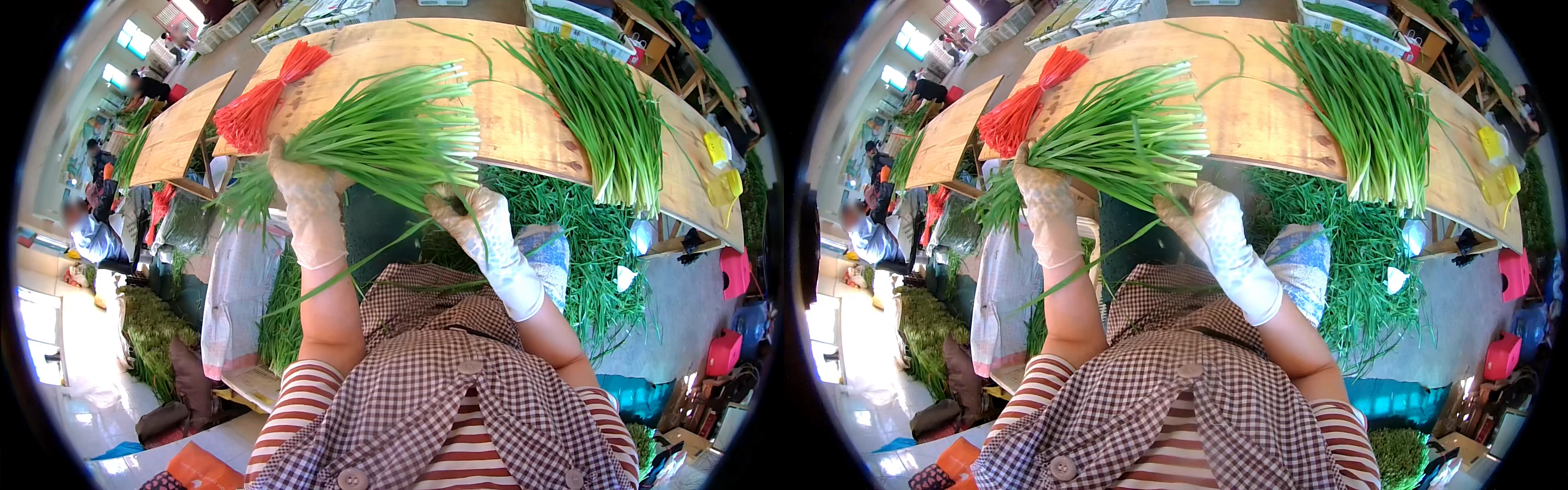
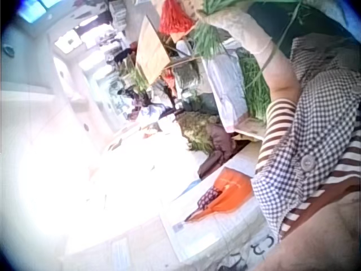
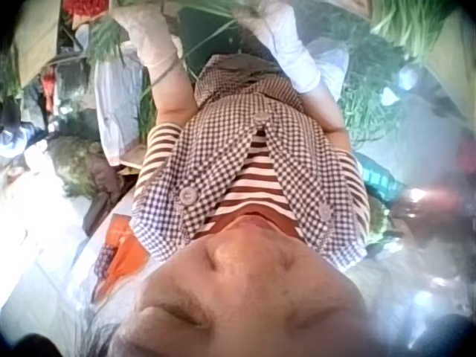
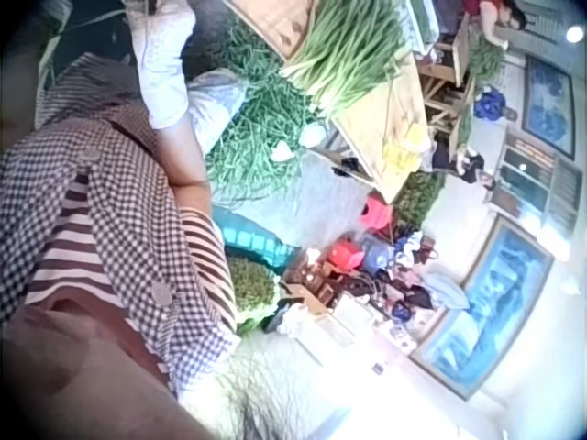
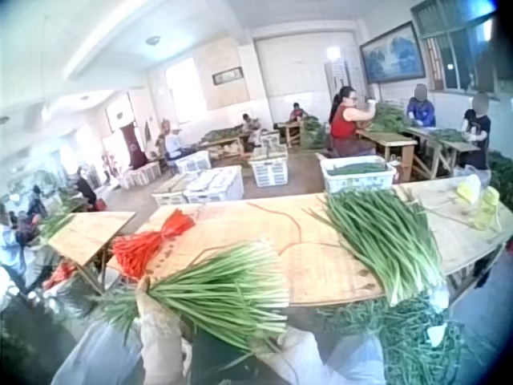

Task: The person bundles bunches of green stalks together, secures them with a tie, and places the completed bundles into a plastic crate. They continue to gather individual stalks from a pile, aligning the ends before adding them to a bundle.

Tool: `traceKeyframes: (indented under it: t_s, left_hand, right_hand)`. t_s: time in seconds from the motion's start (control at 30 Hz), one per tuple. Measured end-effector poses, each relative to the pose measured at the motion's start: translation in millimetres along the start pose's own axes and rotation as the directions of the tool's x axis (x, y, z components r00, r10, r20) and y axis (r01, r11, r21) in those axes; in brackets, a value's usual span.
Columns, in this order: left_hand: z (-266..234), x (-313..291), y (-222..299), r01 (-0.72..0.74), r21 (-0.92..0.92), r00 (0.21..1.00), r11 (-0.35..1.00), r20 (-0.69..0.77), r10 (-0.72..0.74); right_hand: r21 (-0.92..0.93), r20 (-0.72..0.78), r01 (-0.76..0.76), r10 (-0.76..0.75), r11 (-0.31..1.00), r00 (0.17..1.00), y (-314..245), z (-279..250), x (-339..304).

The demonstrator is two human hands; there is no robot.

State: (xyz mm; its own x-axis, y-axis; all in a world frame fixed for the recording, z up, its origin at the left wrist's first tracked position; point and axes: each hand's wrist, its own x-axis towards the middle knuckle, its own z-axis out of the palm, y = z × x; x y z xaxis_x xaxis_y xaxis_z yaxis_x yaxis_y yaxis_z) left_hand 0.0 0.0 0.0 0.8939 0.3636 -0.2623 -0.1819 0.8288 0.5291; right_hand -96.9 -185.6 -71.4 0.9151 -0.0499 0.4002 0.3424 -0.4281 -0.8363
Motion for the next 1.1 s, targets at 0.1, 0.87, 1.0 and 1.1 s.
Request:
traceKeyframes:
  t_s: [0.1,0.87,1.0,1.1]
  left_hand:
    - [4,-10,-3,-0.015,-0.008,1.000,1.000,-0.022,0.015]
    - [2,16,15,-0.083,-0.151,0.990,0.985,0.102,0.099]
    - [-2,24,12,-0.090,-0.126,0.992,0.988,0.080,0.101]
    - [-8,33,15,-0.099,-0.130,0.987,0.987,0.113,0.114]
  right_hand:
    - [-0.283,-0.102,0.170,-0.206,0.944,0.973,-15,-7,-8]
    - [0.507,0.227,-0.370,0.293,0.779,0.929,-3,-22,8]
    - [0.380,0.325,-0.431,0.318,0.818,0.890,-11,-8,9]
    - [0.279,0.273,-0.343,0.269,0.897,0.924,-4,-8,0]
